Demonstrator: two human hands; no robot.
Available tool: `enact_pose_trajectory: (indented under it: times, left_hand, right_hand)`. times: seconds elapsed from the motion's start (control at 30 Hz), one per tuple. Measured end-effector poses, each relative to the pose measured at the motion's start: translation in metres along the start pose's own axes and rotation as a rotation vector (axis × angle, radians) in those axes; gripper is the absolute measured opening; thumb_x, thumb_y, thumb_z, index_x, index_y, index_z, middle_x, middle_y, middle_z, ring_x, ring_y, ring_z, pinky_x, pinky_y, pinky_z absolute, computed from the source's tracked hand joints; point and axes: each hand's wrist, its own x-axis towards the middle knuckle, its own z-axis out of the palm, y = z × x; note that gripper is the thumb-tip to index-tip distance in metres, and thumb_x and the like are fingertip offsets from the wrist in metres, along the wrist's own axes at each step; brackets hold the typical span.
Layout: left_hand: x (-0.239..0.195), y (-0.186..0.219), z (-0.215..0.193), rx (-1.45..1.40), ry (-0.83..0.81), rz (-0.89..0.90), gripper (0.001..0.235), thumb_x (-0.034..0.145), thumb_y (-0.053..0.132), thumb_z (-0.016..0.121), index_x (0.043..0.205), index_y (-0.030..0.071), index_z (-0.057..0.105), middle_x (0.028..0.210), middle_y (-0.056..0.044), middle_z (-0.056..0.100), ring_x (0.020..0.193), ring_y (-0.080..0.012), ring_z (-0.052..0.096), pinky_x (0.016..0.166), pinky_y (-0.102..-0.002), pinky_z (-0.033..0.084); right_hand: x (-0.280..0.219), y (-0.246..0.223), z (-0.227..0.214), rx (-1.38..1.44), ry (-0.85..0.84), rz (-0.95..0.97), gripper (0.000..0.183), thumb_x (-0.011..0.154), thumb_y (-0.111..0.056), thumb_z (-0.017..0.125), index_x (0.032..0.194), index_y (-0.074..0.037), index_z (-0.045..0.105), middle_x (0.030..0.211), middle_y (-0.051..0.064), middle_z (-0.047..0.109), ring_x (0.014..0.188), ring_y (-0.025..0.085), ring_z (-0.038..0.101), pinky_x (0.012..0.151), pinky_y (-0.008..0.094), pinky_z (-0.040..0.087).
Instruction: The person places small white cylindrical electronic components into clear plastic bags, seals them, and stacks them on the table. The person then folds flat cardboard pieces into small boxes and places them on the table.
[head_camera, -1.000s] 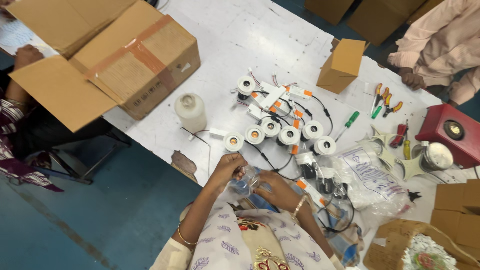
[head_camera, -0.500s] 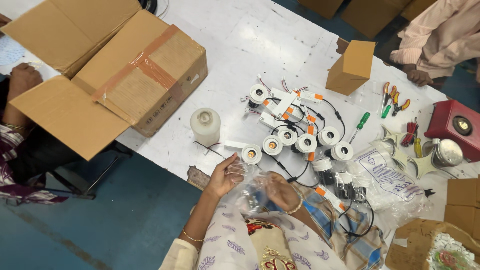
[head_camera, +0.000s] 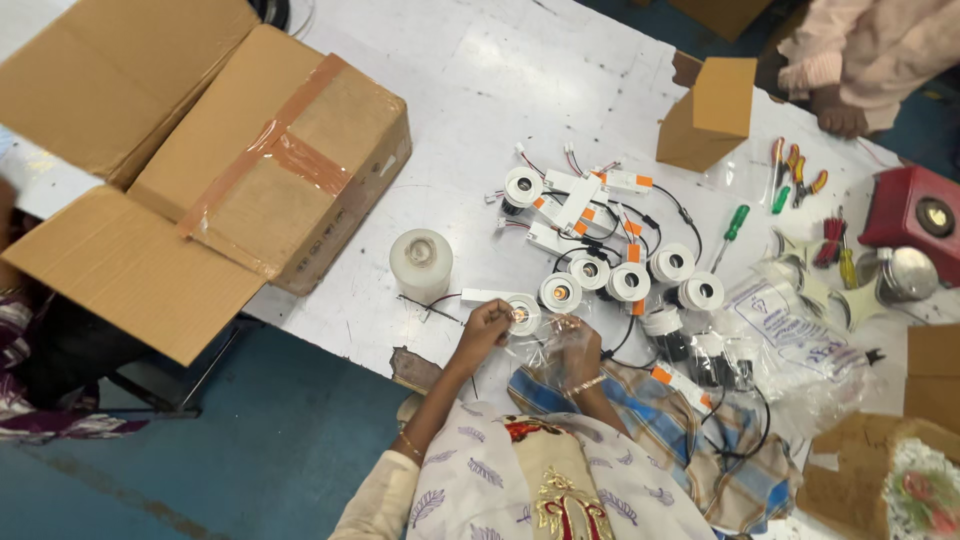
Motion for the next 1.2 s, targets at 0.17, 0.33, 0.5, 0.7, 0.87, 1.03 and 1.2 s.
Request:
enact_pose_trajectory:
  times: [0.17,0.33,0.5,0.7,0.87,1.03,1.2]
  left_hand:
    - [0.007,0.008,0.012,0.557,0.346,0.369,0.01,0.087,0.003,0.07,0.097,0.001,0.071,0.071,0.0,0.054,0.063,-0.0073,0.046,0.057,-0.025,0.041]
    - [0.027,-0.001,0.01,0.456,0.419,0.233,0.014,0.092,0.013,0.078,0.094,0.0,0.075,0.067,-0.002,0.052,0.061,-0.0094,0.039,0.054,-0.029,0.033]
    - [0.045,-0.019,-0.002,0.482,0.413,0.129,0.014,0.093,0.015,0.073,0.095,0.001,0.072,0.072,-0.007,0.068,0.063,-0.0141,0.059,0.057,-0.029,0.046]
    - [0.013,-0.025,-0.005,1.042,0.302,0.486,0.021,0.102,0.016,0.064,0.12,0.005,0.062,0.106,-0.015,0.07,0.091,-0.0328,0.068,0.074,-0.041,0.054]
    - [-0.01,0.002,-0.01,1.201,0.233,0.34,0.053,0.085,0.005,0.061,0.137,0.004,0.051,0.128,-0.024,0.058,0.112,-0.0416,0.059,0.096,-0.048,0.048]
    - [-0.032,-0.004,0.002,0.798,-0.105,0.371,0.093,0.061,-0.008,0.055,0.15,-0.007,0.027,0.143,-0.035,0.042,0.134,-0.0491,0.04,0.108,-0.047,0.035]
    - [-0.018,-0.03,0.009,0.958,-0.052,0.381,0.061,0.077,-0.005,0.061,0.138,-0.001,0.05,0.13,-0.026,0.062,0.125,-0.0433,0.058,0.108,-0.045,0.046]
  right_hand:
    - [0.009,0.014,0.013,-0.283,0.017,-0.458,0.03,0.073,-0.003,0.074,0.101,0.007,0.07,0.081,0.009,0.074,0.068,0.015,0.069,0.058,0.028,0.056]
    - [0.028,0.041,0.026,0.433,-0.057,0.097,0.016,0.089,-0.009,0.071,0.099,0.004,0.07,0.075,0.007,0.069,0.06,0.017,0.063,0.051,0.03,0.052]
    - [0.053,0.063,0.034,-0.857,-0.142,-0.55,0.024,0.07,-0.007,0.07,0.094,-0.008,0.07,0.083,0.007,0.068,0.067,0.02,0.067,0.058,0.031,0.055]
    - [0.032,0.065,0.044,-0.497,-0.054,-0.358,0.031,0.079,-0.016,0.076,0.108,-0.008,0.07,0.099,0.014,0.073,0.089,0.027,0.072,0.081,0.037,0.057]
    - [0.007,0.037,0.022,-0.412,-0.012,-0.284,0.048,0.081,-0.012,0.069,0.128,-0.004,0.063,0.121,0.022,0.067,0.112,0.033,0.067,0.102,0.039,0.054]
    - [-0.019,0.023,0.02,-0.095,-0.409,-0.214,0.084,0.078,-0.011,0.076,0.15,-0.005,0.034,0.139,0.021,0.057,0.124,0.031,0.058,0.104,0.04,0.047]
    - [-0.015,0.01,0.044,-0.207,-0.339,-0.307,0.066,0.084,-0.018,0.078,0.142,-0.001,0.051,0.134,0.016,0.066,0.124,0.024,0.064,0.105,0.037,0.051]
